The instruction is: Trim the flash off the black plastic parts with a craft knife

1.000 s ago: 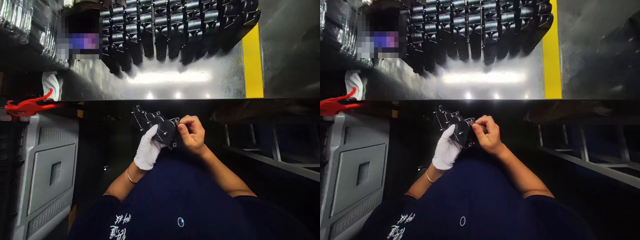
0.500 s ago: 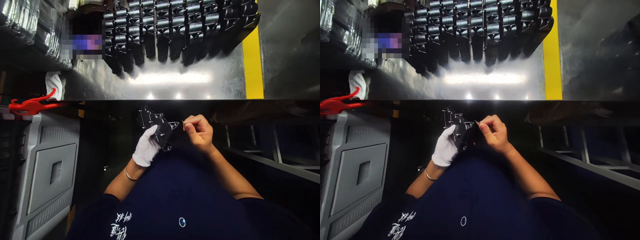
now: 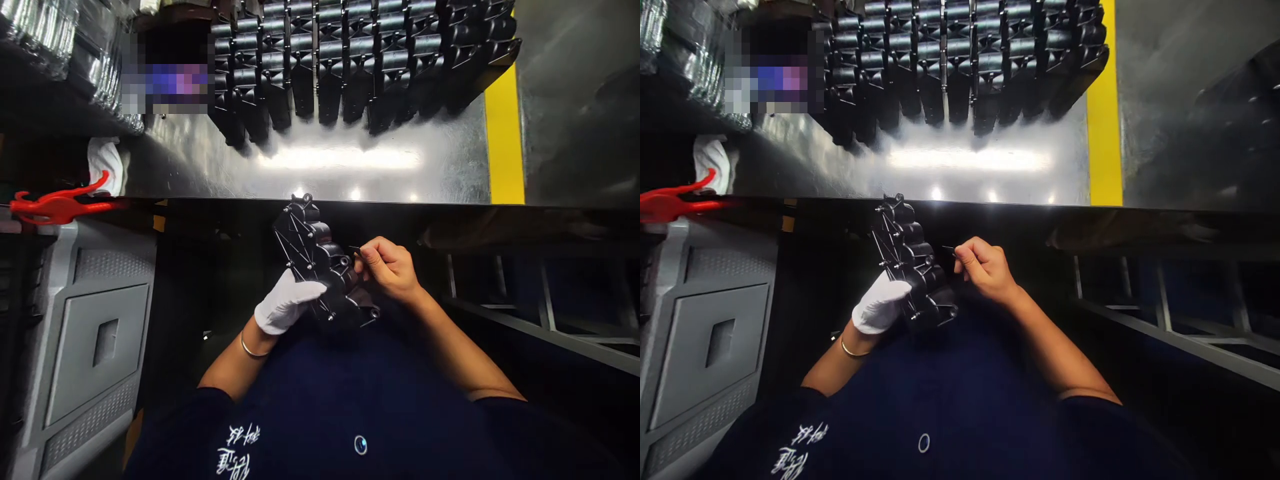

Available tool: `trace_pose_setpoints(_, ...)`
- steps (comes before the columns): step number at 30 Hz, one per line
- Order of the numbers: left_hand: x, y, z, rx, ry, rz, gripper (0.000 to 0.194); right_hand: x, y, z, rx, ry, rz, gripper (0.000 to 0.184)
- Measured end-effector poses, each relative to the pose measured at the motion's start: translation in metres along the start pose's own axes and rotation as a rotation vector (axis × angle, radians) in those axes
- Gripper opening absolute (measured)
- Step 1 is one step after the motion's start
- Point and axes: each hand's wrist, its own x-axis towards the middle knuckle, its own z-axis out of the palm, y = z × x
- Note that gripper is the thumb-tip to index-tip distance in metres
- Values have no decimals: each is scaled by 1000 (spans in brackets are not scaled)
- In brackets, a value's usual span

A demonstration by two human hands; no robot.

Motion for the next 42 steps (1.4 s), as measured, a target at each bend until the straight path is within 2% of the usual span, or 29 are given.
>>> trace_pose_setpoints(3,2,10,-10,87,4,120,59,0,-8,-10,-65,-204,-214,34)
trace_pose_setpoints(6,4,17,-18,155,5,113,66,0,-18,-15,-65,-348,-428,35)
trace_pose_setpoints(9,5,18,-17,194,14,95,77,2,-26,-15,-96,-401,-475,48)
trace_pose_setpoints(13,7,16,-11,184,19,101,94,3,-31,-13,-188,-436,-517,51)
trace_pose_setpoints(16,8,13,-7,118,36,107,95,4,-29,-14,-231,-412,-574,54)
trace_pose_setpoints(20,8,7,-5,17,79,48,69,5,-24,-16,-281,-283,-588,47)
trace_pose_setpoints(22,7,4,-4,-28,98,2,62,5,-22,-17,-310,-248,-569,47)
trace_pose_setpoints(28,9,-4,-4,-96,204,-51,55,5,-19,-17,-324,-219,-596,52)
trace_pose_setpoints(32,10,-10,-9,-92,181,-81,48,6,-17,-18,-319,-176,-559,50)
trace_pose_setpoints(39,10,-16,-8,-107,213,-83,40,5,-15,-22,-372,-238,-547,55)
trace_pose_setpoints(42,10,-16,-5,-142,204,-99,39,5,-15,-22,-379,-178,-559,51)
